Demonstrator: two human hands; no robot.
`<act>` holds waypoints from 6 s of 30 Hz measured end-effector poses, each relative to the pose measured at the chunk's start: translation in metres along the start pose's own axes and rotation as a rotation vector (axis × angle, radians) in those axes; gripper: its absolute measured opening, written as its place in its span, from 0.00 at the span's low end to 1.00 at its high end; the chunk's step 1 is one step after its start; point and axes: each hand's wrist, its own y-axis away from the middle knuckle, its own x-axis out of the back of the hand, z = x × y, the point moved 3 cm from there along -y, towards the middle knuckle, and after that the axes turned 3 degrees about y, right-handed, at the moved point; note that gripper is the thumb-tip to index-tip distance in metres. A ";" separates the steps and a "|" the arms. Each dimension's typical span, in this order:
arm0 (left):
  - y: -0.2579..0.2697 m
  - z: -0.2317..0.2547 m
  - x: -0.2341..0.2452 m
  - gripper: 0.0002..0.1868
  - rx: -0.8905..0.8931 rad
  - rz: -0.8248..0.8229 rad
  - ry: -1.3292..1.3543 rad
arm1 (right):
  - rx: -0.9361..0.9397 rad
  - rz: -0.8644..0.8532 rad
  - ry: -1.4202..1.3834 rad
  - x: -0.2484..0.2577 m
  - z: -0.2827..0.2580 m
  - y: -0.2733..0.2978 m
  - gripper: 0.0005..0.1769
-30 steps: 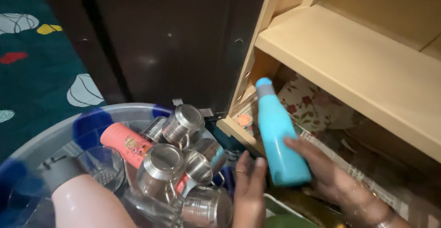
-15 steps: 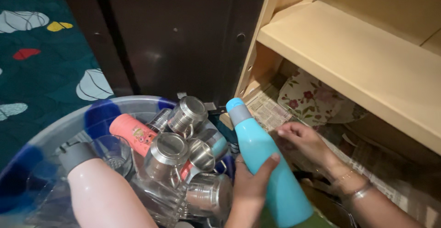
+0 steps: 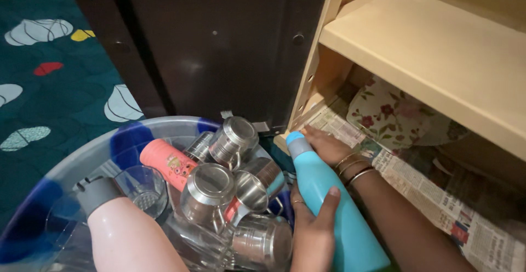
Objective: The person removes various kitchen items from a cabinet and places them into a plastic basin. They handle cups, glasses, metal tumblers, plates, and a water bottle, moving them one at a time from the cabinet to the basin.
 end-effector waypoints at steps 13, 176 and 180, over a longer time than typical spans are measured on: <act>-0.001 0.000 0.002 0.38 0.150 0.004 0.033 | -0.427 -0.194 0.264 0.032 -0.005 0.078 0.18; 0.124 0.015 0.017 0.34 0.172 -0.538 0.204 | -0.347 0.534 -0.798 0.105 -0.129 0.258 0.15; 0.100 0.009 0.001 0.35 0.144 -0.504 0.237 | -0.430 0.530 -0.679 0.108 -0.086 0.254 0.16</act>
